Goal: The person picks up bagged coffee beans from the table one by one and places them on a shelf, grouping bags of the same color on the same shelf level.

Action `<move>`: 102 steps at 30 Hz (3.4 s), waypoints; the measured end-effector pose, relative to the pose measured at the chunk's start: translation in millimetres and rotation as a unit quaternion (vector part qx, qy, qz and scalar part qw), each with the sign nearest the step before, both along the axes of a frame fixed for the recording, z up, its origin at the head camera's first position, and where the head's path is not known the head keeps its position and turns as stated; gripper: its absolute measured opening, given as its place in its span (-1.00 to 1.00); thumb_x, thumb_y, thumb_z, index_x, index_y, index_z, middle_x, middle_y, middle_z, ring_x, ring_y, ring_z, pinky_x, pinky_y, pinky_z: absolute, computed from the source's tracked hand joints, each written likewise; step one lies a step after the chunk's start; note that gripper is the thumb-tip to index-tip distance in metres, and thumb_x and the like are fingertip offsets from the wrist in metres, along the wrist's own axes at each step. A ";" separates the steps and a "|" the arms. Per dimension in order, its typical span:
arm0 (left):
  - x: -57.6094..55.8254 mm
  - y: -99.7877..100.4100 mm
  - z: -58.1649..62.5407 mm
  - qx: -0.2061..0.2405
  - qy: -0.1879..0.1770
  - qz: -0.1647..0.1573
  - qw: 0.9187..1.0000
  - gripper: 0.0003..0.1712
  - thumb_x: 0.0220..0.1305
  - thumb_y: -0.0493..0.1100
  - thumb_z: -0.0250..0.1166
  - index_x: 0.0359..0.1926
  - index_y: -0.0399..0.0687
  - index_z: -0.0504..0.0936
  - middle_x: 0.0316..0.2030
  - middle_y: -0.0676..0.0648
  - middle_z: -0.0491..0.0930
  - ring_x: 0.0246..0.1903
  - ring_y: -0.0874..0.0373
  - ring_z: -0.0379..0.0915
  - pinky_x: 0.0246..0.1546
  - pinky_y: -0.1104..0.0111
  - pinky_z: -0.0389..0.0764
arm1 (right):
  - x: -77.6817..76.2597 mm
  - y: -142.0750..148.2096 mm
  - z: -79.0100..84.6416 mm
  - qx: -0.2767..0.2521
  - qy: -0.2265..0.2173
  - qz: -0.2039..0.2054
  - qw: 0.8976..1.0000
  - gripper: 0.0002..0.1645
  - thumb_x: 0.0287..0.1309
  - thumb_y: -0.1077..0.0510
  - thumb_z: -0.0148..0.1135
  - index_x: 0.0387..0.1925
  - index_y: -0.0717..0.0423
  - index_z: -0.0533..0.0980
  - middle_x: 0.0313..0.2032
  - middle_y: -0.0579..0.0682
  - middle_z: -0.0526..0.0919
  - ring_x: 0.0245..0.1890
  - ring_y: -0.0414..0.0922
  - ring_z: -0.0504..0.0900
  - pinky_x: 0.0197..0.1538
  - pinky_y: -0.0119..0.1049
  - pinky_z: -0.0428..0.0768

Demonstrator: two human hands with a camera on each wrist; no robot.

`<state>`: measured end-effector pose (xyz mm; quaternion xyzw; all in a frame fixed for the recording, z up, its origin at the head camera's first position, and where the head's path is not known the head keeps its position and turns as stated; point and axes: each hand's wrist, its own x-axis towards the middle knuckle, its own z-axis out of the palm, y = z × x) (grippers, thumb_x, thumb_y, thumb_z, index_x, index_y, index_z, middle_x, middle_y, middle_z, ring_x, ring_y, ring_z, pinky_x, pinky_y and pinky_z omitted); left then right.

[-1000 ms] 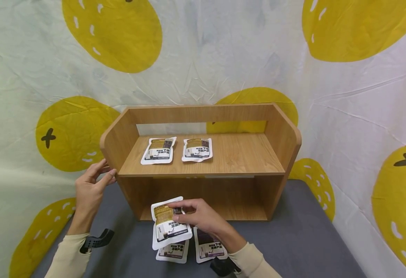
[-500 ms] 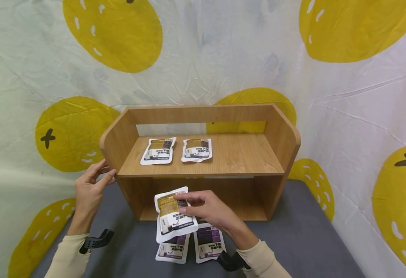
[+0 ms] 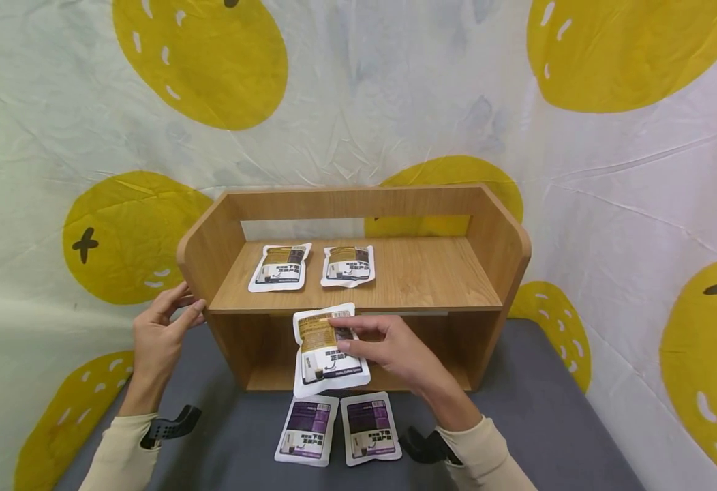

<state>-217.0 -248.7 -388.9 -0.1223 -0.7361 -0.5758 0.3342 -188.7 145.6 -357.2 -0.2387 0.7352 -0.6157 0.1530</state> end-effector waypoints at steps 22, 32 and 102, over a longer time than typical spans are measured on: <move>2.0 2.4 3.2 0.004 0.005 -0.005 1.000 -0.44 0.24 -0.44 0.40 0.26 -0.07 0.64 -0.04 0.00 0.60 -0.08 0.22 0.63 -0.25 0.42 0.77 | -20.7 46.1 23.9 0.051 0.033 -0.098 0.993 -0.39 0.32 0.02 0.36 0.38 -0.08 0.50 0.30 0.15 0.46 0.08 0.07 0.48 0.02 -0.36 0.59; 1.5 2.4 3.9 0.005 -0.001 -0.003 1.000 -0.44 0.25 -0.44 0.39 0.27 -0.09 0.63 -0.04 0.00 0.60 -0.09 0.22 0.63 -0.25 0.43 0.77 | -35.4 71.6 34.8 0.053 0.025 -0.116 0.992 -0.33 0.38 0.02 0.30 0.45 0.02 0.38 0.31 0.29 0.40 -0.02 0.01 0.61 -0.04 -0.38 0.68; 3.2 1.7 4.2 0.000 -0.007 0.000 1.000 -0.44 0.27 -0.40 0.39 0.28 -0.03 0.62 -0.03 0.03 0.60 -0.06 0.18 0.63 -0.23 0.42 0.77 | -103.4 106.2 60.3 0.165 -0.053 -0.198 0.965 -0.13 0.42 -0.10 0.23 0.60 -0.04 0.11 0.43 0.32 0.25 0.17 0.05 0.42 -0.09 -0.58 0.60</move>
